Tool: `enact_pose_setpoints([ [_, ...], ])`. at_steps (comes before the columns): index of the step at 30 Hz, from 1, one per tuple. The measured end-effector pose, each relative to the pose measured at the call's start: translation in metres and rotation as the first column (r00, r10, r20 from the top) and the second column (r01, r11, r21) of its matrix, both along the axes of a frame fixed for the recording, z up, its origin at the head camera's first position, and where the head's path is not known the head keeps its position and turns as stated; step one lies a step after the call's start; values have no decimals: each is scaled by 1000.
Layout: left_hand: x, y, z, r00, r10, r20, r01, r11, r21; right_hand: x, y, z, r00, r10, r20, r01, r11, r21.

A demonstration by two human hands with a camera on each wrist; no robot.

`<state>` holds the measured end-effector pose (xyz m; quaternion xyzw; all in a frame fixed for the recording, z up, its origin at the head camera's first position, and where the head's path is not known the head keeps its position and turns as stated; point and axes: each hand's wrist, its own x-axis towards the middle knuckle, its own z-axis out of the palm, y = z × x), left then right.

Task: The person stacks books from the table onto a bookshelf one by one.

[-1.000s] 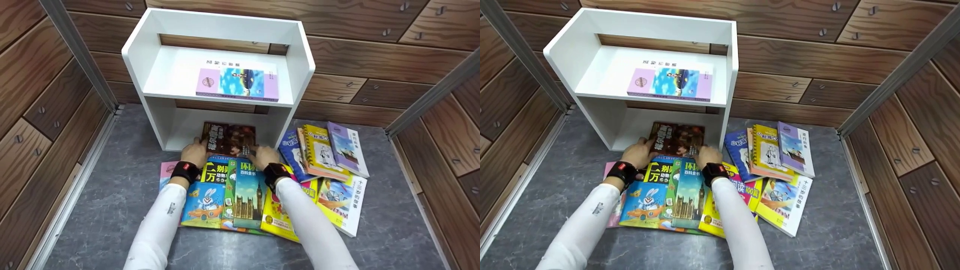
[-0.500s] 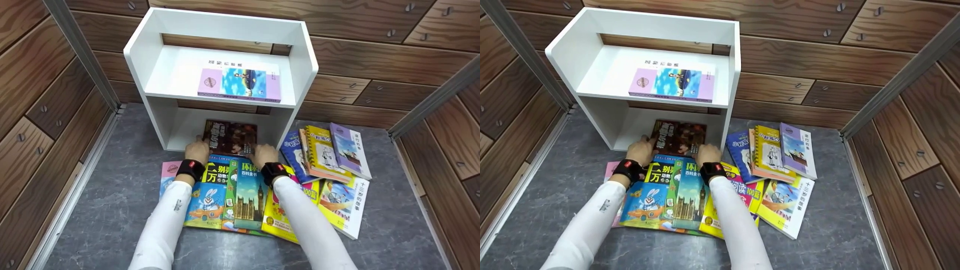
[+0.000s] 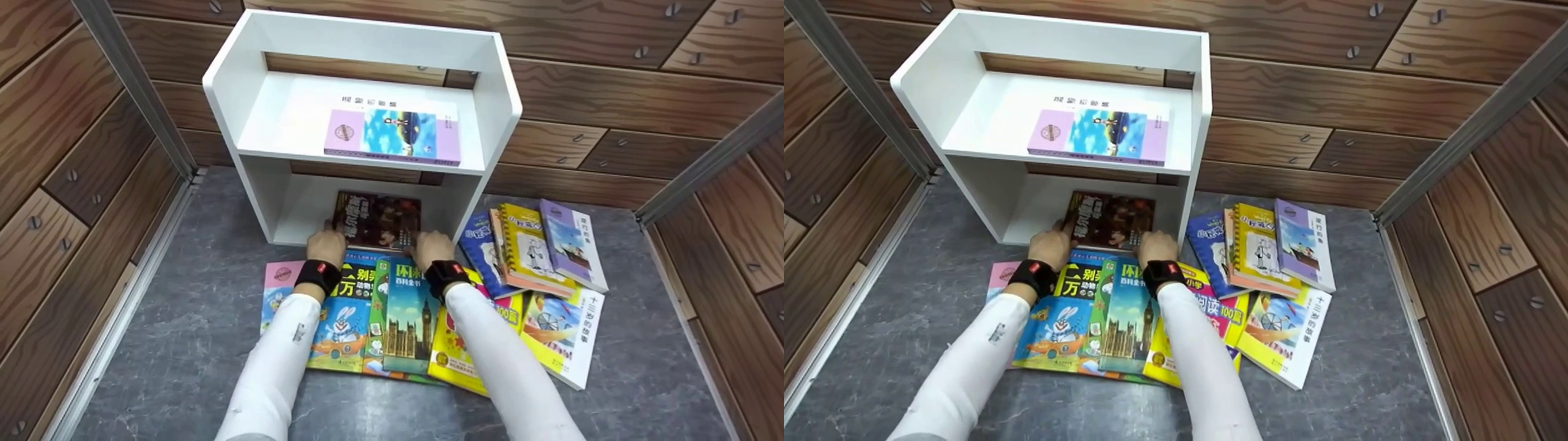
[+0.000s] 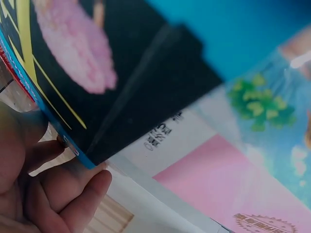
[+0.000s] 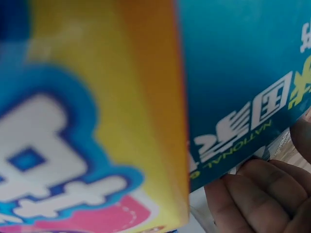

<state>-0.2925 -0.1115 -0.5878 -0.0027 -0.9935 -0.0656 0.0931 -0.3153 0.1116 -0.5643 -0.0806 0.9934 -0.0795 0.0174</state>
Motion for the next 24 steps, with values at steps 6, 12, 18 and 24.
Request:
enact_pose_setpoints([
  [6, 1, -2, 0, 1000, -19, 8, 19, 1000, -20, -3, -1, 0, 1000, -2, 30, 1, 1000, 4],
  [12, 0, -2, 3, 999, -25, 46, 27, 999, -37, -3, 0, 2, 1000, 3, -1, -3, 1000, -5],
  [18, -1, -1, 7, 996, -20, 89, 23, 999, -29, -2, 2, 3, 1000, 11, -5, -11, 1000, 6],
  [24, -2, -1, 9, 993, -12, 119, 13, 1000, -11, -1, 3, 1, 1000, -2, 4, 2, 1000, 28],
])
